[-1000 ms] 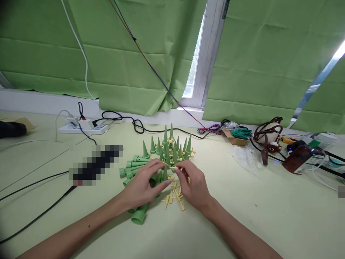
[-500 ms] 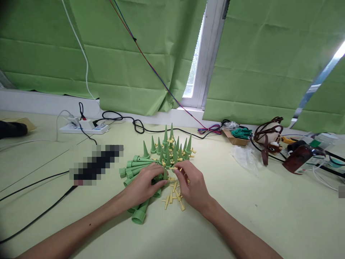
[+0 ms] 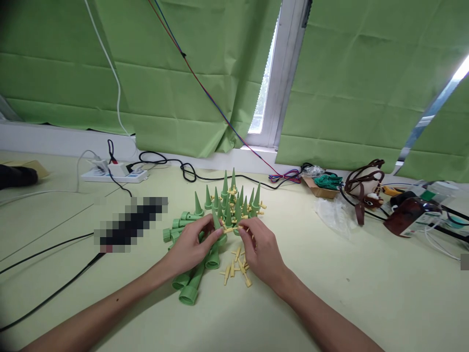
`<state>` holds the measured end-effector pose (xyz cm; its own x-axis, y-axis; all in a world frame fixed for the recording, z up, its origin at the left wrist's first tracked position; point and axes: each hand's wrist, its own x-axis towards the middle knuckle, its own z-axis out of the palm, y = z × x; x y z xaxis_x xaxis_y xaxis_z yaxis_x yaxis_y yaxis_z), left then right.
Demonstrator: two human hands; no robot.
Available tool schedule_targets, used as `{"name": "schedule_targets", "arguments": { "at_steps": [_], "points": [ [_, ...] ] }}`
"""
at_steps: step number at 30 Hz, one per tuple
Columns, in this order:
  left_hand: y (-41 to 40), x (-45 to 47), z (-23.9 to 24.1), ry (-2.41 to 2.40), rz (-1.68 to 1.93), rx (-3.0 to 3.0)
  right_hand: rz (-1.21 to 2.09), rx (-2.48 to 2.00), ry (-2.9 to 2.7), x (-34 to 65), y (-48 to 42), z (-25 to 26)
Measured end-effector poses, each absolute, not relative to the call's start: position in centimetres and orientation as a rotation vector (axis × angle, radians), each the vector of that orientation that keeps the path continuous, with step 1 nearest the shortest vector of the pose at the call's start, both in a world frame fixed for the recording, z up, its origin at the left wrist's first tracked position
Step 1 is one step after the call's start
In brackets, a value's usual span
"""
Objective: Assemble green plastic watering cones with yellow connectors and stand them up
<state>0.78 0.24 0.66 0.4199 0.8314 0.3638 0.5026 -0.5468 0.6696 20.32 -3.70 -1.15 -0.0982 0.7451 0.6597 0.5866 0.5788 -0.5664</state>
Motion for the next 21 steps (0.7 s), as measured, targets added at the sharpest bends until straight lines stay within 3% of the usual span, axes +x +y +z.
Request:
{"name": "schedule_targets", "arguments": {
  "at_steps": [21],
  "points": [
    [-0.05, 0.79, 0.65, 0.999, 0.903, 2.073, 0.319, -1.087, -1.849, 20.20, -3.73, -1.40]
  ]
}}
